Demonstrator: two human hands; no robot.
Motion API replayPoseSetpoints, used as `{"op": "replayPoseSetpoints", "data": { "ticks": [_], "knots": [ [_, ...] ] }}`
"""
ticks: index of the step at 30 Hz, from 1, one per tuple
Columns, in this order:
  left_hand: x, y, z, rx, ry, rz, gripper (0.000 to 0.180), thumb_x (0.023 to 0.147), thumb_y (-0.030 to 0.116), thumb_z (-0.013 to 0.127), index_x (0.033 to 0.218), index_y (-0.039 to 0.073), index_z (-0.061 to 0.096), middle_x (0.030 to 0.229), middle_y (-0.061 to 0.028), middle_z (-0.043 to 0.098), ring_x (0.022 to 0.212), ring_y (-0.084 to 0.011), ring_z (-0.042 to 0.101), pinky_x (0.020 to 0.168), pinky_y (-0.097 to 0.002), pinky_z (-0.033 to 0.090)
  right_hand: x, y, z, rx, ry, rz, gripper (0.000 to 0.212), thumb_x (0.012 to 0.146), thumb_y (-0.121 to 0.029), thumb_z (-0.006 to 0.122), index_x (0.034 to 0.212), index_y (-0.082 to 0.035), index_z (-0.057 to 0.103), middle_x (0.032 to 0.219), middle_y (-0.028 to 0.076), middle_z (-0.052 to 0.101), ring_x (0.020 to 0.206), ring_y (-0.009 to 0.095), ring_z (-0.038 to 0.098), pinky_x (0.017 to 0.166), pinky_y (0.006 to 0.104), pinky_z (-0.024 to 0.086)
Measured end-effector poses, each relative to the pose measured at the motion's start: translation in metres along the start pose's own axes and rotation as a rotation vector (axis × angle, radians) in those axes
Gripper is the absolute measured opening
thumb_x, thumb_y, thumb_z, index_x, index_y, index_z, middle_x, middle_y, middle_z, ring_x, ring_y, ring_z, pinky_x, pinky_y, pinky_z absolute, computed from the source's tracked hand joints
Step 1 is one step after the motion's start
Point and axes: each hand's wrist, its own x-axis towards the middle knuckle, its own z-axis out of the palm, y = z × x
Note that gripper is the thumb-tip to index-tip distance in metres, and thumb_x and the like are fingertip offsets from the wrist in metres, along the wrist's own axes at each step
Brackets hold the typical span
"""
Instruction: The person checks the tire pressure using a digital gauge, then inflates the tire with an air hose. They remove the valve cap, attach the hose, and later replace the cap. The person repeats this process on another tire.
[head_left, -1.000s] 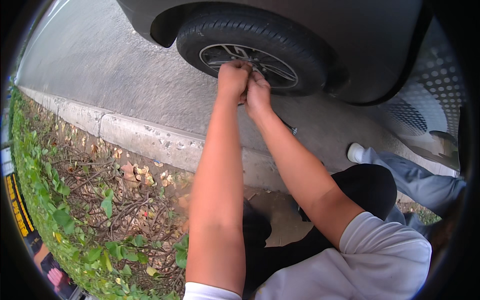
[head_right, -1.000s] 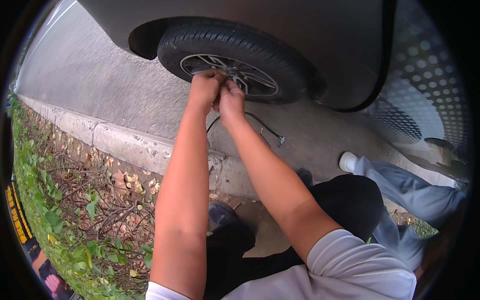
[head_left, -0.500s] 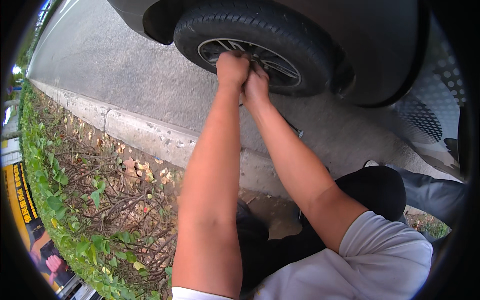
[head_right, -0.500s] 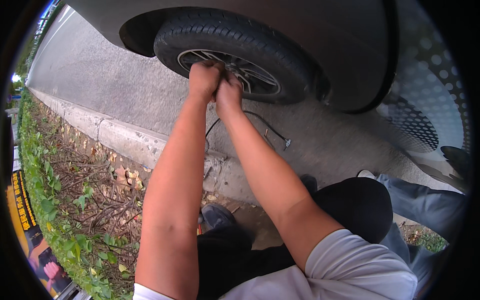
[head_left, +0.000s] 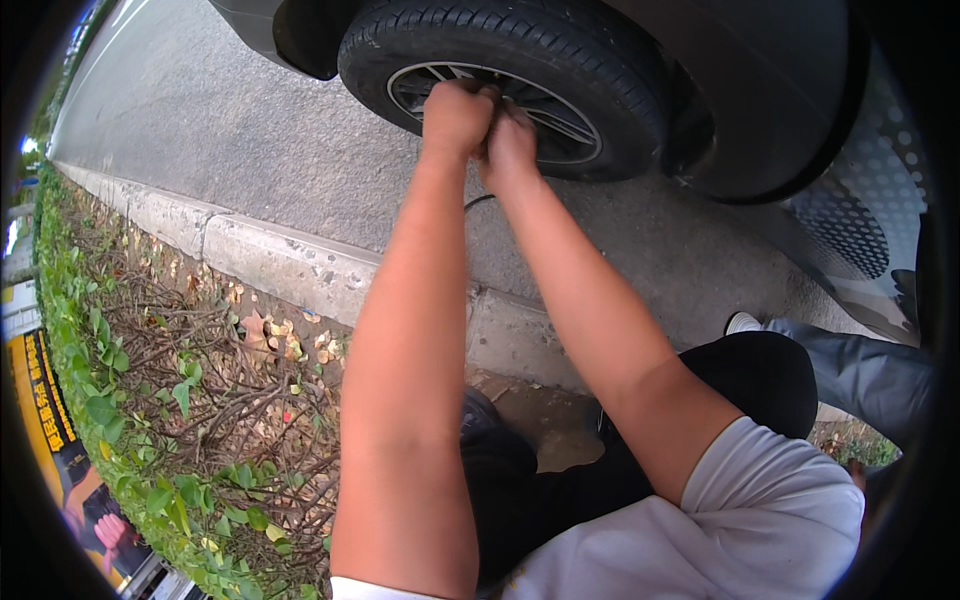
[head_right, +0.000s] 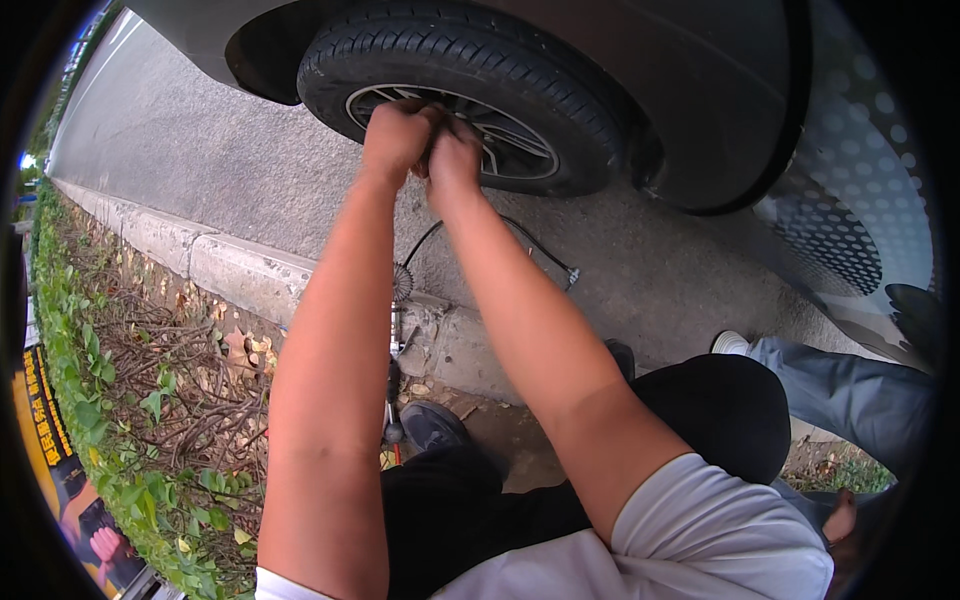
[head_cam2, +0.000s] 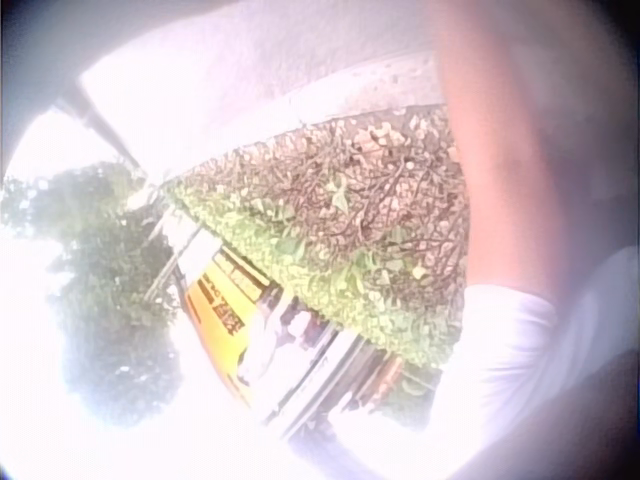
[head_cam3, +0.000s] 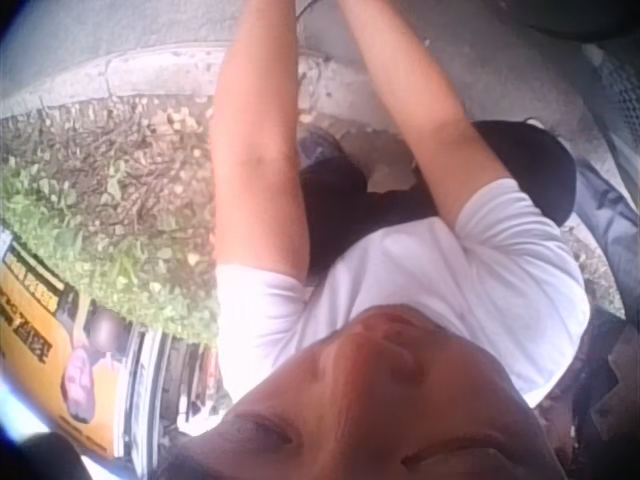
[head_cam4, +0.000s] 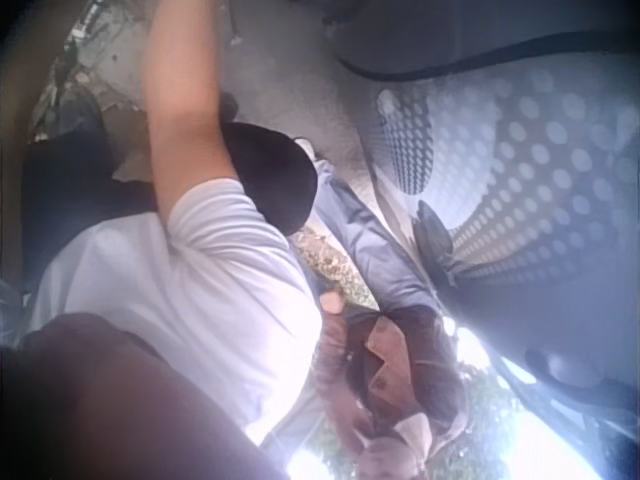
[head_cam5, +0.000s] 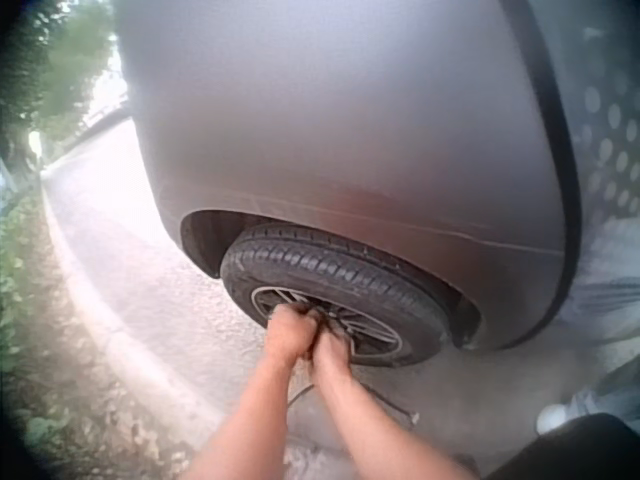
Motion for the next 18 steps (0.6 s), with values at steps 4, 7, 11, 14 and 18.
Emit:
{"op": "replayPoseSetpoints", "data": {
  "ticks": [4,7,11,14,18],
  "knots": [
    [-0.009,-0.001,-0.026,-0.109,-0.017,-0.043,0.025,0.089,0.018,0.06,0.097,-0.004,0.069,0.07,-0.0085,0.066,0.058,-0.0158,0.061,0.055,-0.0296,0.047,0.006,0.002,0.006,0.042,0.001,0.023,0.01,0.095,-0.013,0.049,0.092,-0.007,0.056,0.065,0.002,0.05,0.046,0.012,0.042,0.041,0.0284,0.032],
    [-0.018,-0.007,-0.046,-0.082,-0.122,-0.138,0.026,0.088,0.02,0.063,0.099,-0.002,0.068,0.076,-0.0071,0.066,0.059,-0.0135,0.059,0.056,-0.0271,0.048,0.007,0.002,0.01,0.04,0.147,0.049,0.006,0.094,-0.014,0.056,0.093,-0.008,0.056,0.066,0.002,0.051,0.046,0.011,0.04,0.041,0.0276,0.031],
    [-0.026,-0.013,-0.058,-0.066,-0.212,-0.219,0.023,0.088,0.021,0.064,0.093,-0.001,0.067,0.076,-0.005,0.064,0.058,-0.0111,0.055,0.056,-0.0239,0.047,0.009,-0.002,0.016,0.048,0.174,-0.002,0.006,0.093,-0.013,0.056,0.093,-0.007,0.055,0.069,0.003,0.054,0.046,0.011,0.038,0.041,0.0266,0.03],
    [-0.028,-0.012,-0.058,-0.024,-0.27,-0.172,0.023,0.089,0.022,0.065,0.09,-0.001,0.066,0.073,-0.0039,0.062,0.056,-0.01,0.052,0.054,-0.0233,0.045,0.012,-0.003,0.02,0.123,0.232,0.03,0.005,0.092,-0.012,0.056,0.091,-0.007,0.055,0.069,0.003,0.054,0.046,0.011,0.038,0.041,0.0271,0.031],
    [-0.029,-0.003,-0.054,-0.049,-0.323,-0.149,0.025,0.089,0.025,0.066,0.086,0.0,0.065,0.071,-0.0028,0.06,0.055,-0.0092,0.049,0.051,-0.0237,0.042,0.016,-0.003,0.025,0.203,0.251,0.003,0.01,0.09,-0.009,0.055,0.081,-0.004,0.053,0.063,0.002,0.05,0.044,0.01,0.037,0.041,0.0267,0.03]
  ]
}}
